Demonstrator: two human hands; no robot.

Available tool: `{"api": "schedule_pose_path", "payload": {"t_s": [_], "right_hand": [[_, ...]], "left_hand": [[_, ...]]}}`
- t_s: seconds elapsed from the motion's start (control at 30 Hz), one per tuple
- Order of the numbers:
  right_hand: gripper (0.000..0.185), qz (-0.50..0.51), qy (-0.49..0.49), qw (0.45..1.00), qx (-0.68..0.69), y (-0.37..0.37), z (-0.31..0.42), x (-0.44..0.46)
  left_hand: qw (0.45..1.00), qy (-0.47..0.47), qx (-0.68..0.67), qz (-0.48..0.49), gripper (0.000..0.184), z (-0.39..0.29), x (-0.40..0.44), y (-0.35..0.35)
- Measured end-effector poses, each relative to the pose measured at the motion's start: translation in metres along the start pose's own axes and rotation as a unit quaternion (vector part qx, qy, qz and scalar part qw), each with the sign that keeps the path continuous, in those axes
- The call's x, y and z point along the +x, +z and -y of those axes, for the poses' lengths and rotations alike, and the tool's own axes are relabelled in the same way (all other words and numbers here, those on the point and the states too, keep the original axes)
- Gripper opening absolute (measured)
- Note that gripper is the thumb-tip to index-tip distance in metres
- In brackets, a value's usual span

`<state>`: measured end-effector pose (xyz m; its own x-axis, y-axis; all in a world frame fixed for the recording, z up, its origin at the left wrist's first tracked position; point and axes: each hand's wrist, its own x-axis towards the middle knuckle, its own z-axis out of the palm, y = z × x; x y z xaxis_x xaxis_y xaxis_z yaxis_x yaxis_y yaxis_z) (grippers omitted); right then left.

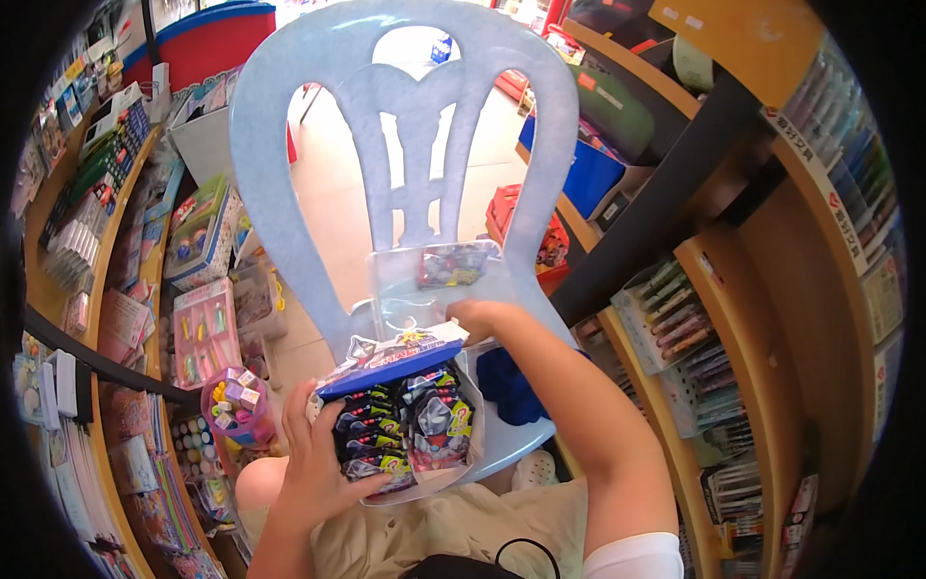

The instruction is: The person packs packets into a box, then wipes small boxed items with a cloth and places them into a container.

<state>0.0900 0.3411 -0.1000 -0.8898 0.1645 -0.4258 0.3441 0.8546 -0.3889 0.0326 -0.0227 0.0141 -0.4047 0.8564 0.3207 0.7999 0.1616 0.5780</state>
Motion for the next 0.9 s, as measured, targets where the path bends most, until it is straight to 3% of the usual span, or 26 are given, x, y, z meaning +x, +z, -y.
{"api": "schedule_pose_path", "payload": {"t_s": [0.07,0.13,0.23,0.27,0.33,0.37,0.4,0.43,0.5,0.57,0.67,0.8,0.9], "right_hand": [[0.027,0.121,-0.018,0.991,0.061,0.01,0.007,0.022],[0.032,0.177,0.007,0.975,0.135,-0.004,0.049,0.015],[0.029,0.16,-0.064,0.961,0.218,-0.018,0.063,-0.001],[0.026,0.108,-0.156,0.939,0.286,-0.009,0.052,0.004],[0.02,-0.095,-0.1,0.954,0.265,-0.034,0.068,-0.012],[0.017,-0.205,-0.031,0.936,0.285,-0.052,0.077,-0.02],[0.015,-0.312,0.039,0.9,0.302,-0.069,0.078,-0.022],[0.013,-0.472,-0.035,0.836,0.28,-0.068,0.038,0.001],[0.015,-0.571,0.047,0.777,0.262,-0.096,0.031,-0.006],[0.03,-0.486,0.05,0.844,0.222,-0.099,-0.016,0.001],[0.053,-0.197,0.199,0.893,0.353,-0.104,-0.025,-0.003],[0.078,-0.077,0.207,0.819,0.53,-0.103,-0.02,0.0],[0.085,-0.079,0.246,0.795,0.55,-0.102,-0.024,0.005]], "left_hand": [[1.0,-0.003,-0.006,0.001,0.095,0.002,0.0,0.001],[1.0,-0.005,-0.011,0.001,0.095,0.004,0.0,0.001],[1.0,-0.002,-0.016,0.0,0.094,0.004,0.0,0.001],[1.0,-0.001,-0.018,-0.001,0.094,0.005,0.0,0.001],[1.0,-0.003,-0.019,-0.003,0.093,0.006,-0.001,0.002],[1.0,-0.004,-0.019,-0.001,0.093,0.006,-0.001,0.002],[1.0,-0.004,-0.019,0.001,0.093,0.006,-0.001,0.002],[1.0,-0.006,-0.021,0.0,0.095,0.007,-0.002,0.003],[1.0,-0.008,-0.025,-0.001,0.099,0.01,-0.003,0.006],[1.0,-0.005,-0.026,-0.001,0.1,0.011,-0.003,0.007],[1.0,-0.009,-0.024,0.01,0.1,0.012,-0.002,0.006],[0.999,-0.013,-0.031,0.009,0.101,0.013,-0.003,0.007],[0.999,-0.014,-0.036,0.008,0.095,0.011,-0.002,0.005]]}}
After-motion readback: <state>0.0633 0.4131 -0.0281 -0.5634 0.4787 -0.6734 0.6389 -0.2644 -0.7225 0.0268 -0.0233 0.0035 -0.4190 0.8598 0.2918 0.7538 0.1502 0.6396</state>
